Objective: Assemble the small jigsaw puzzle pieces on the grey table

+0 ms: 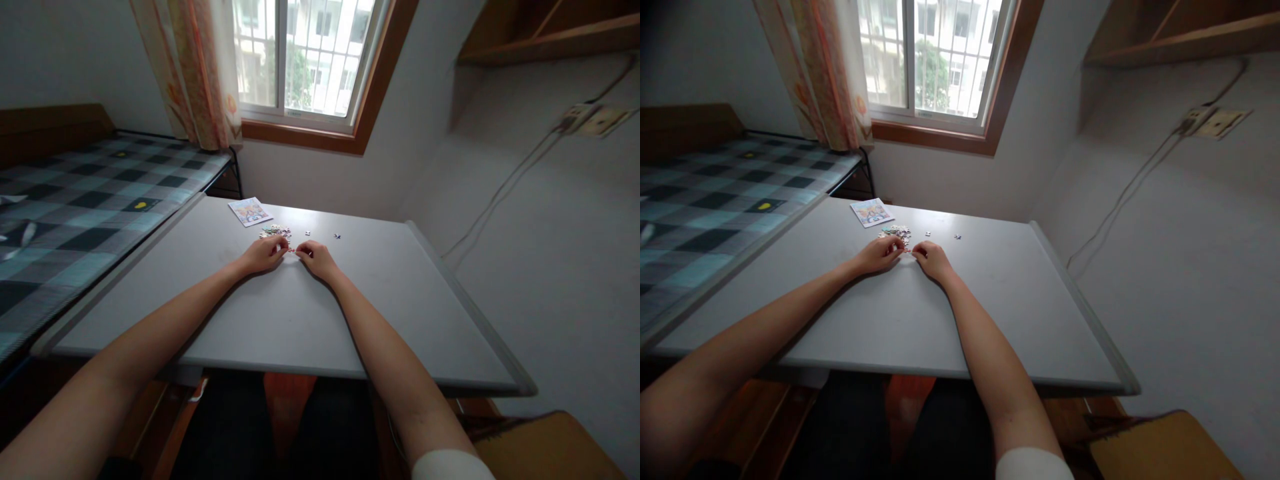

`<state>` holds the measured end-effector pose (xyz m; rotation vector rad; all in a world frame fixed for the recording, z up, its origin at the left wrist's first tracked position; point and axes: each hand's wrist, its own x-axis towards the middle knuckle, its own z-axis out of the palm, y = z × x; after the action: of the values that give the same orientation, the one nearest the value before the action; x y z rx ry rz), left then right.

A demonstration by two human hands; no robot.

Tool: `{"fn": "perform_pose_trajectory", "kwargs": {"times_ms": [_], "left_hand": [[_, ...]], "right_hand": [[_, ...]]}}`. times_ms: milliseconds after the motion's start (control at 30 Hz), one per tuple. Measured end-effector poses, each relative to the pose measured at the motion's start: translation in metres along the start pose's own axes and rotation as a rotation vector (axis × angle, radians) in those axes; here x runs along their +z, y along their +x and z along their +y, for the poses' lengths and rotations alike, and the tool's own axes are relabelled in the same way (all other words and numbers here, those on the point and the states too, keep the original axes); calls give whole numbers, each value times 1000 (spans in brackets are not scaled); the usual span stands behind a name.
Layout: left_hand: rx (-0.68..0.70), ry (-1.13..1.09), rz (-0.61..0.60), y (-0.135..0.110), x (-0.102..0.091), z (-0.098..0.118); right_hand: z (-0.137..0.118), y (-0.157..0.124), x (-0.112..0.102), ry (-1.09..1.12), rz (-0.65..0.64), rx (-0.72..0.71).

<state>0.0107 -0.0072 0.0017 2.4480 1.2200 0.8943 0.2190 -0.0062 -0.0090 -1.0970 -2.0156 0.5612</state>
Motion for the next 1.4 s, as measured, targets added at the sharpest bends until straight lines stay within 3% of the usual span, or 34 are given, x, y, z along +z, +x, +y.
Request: {"fn": "perform_pose_trajectory", "kwargs": {"times_ms": [1400], "left_hand": [[-23,36,-78,0,-1,5]], "right_hand": [[-5,0,-1,65,12,41]]}}
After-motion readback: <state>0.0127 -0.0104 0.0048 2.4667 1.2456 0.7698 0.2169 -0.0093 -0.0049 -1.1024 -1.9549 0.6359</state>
